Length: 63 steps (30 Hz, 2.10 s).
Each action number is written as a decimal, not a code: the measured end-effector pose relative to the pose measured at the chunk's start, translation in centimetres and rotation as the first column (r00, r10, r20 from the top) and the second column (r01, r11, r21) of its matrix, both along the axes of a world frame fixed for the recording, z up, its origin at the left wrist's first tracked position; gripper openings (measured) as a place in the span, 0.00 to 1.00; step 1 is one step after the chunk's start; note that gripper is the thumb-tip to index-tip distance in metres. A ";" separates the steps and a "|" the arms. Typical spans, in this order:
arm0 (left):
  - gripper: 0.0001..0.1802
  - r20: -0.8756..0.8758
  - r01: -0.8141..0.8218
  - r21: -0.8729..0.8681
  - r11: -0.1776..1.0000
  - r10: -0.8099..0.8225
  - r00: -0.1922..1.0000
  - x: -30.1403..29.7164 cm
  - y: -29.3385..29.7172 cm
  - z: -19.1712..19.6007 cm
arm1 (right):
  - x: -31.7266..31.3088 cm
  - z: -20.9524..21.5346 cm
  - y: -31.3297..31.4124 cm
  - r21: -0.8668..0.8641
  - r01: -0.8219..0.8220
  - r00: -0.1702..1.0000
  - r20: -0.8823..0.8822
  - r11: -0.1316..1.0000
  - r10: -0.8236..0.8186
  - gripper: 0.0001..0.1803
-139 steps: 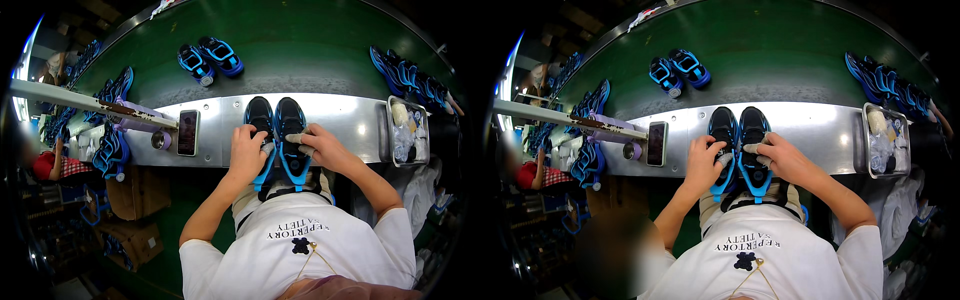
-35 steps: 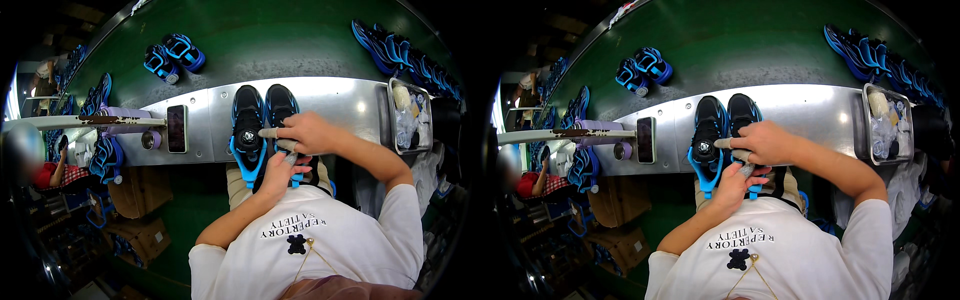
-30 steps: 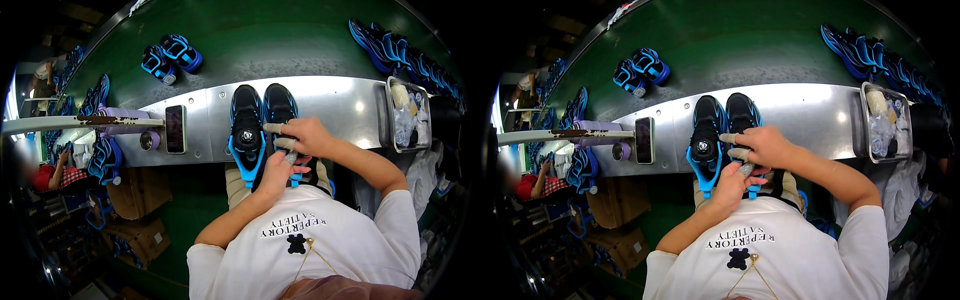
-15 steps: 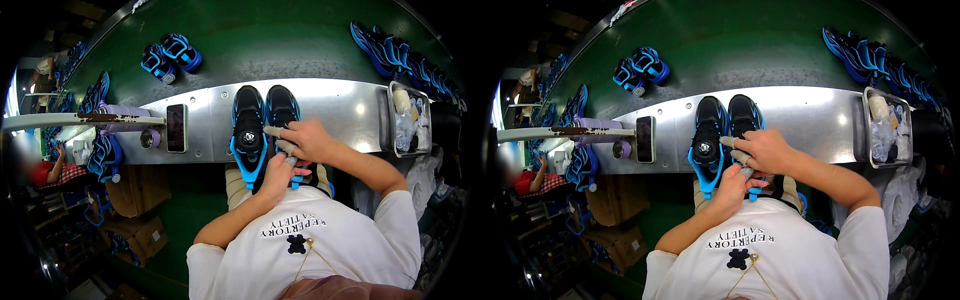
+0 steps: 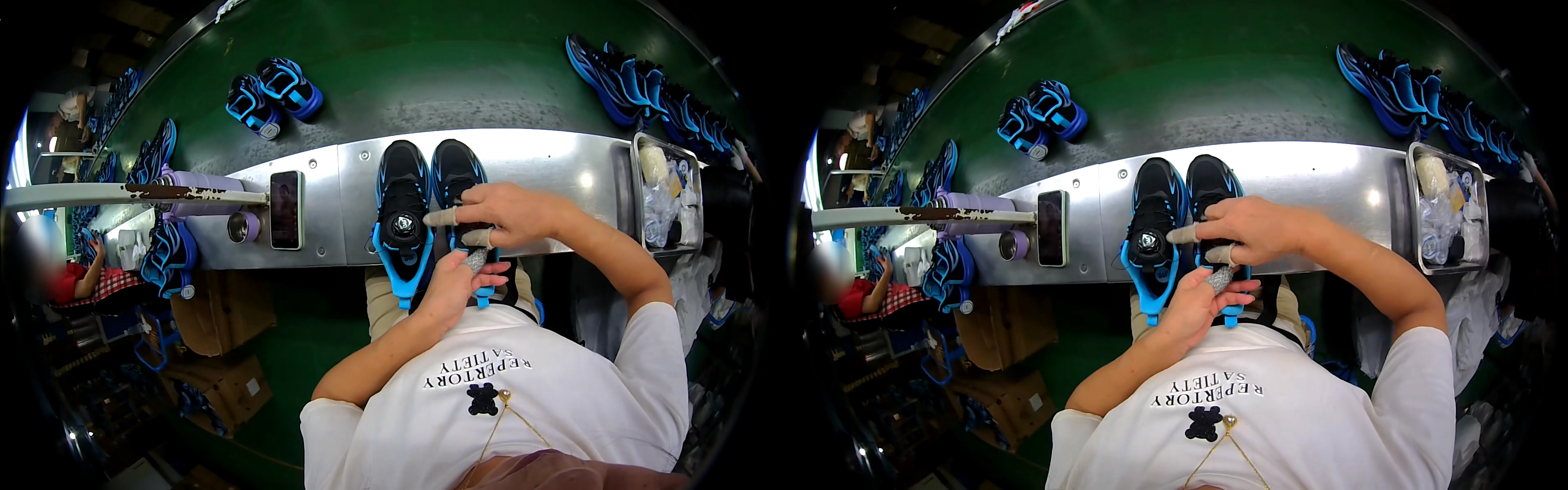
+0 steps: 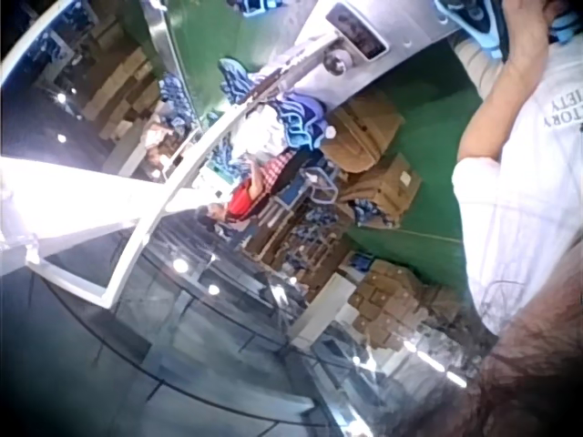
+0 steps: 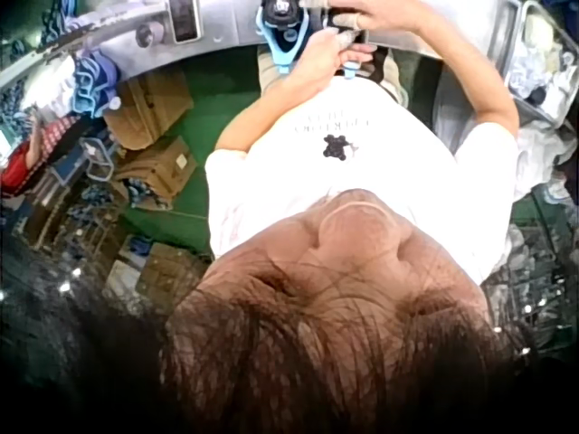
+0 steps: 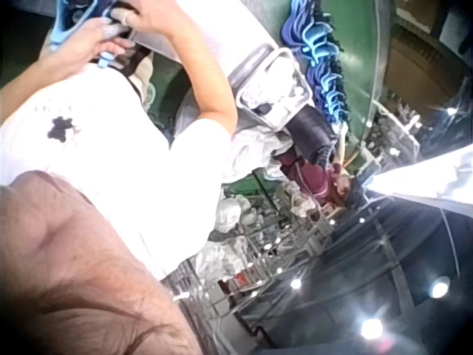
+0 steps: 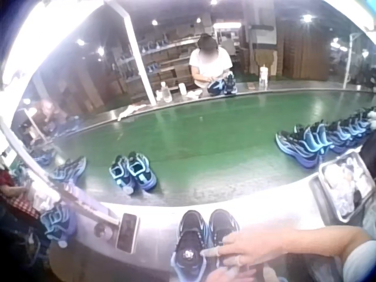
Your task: The person uses a piece of cloth to wipe and polish the surfaces of multiple blue and black athletic shoes at a manufacturing station.
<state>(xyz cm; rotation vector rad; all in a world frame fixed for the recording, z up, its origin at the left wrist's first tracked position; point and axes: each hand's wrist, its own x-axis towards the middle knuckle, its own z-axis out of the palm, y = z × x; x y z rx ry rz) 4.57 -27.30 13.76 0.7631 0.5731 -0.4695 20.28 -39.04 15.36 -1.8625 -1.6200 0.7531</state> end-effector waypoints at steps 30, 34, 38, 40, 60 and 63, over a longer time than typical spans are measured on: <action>0.17 -0.437 0.183 0.899 -0.398 -0.793 0.423 8.9 3.3 3.0 | -5.6 -6.3 -1.6 0.224 0.682 0.731 -0.162 0.697 -0.663 0.51; 0.15 -0.424 0.206 0.905 -0.373 -0.831 0.361 9.6 3.2 2.8 | -6.0 -6.7 -1.8 0.205 0.706 0.708 -0.172 0.678 -0.685 0.53; 0.15 -0.349 0.125 0.937 -0.326 -0.851 0.392 9.0 3.3 2.1 | -6.2 -7.0 -1.6 0.178 0.712 0.702 -0.193 0.680 -0.685 0.53; 0.15 -0.389 0.065 0.916 -0.395 -0.840 0.378 9.0 2.8 2.2 | -6.1 -7.3 -1.5 0.184 0.723 0.691 -0.239 0.666 -0.683 0.53; 0.18 0.015 0.038 0.130 0.991 -0.040 0.999 -1.6 0.4 0.3 | -2.5 -2.5 -4.2 0.006 0.593 0.753 -0.358 0.806 -0.552 0.22; 0.19 -0.031 0.015 0.052 0.999 -0.013 0.999 -0.5 -0.3 0.6 | -3.0 -2.5 -4.3 -0.011 0.606 0.760 -0.287 0.795 -0.583 0.21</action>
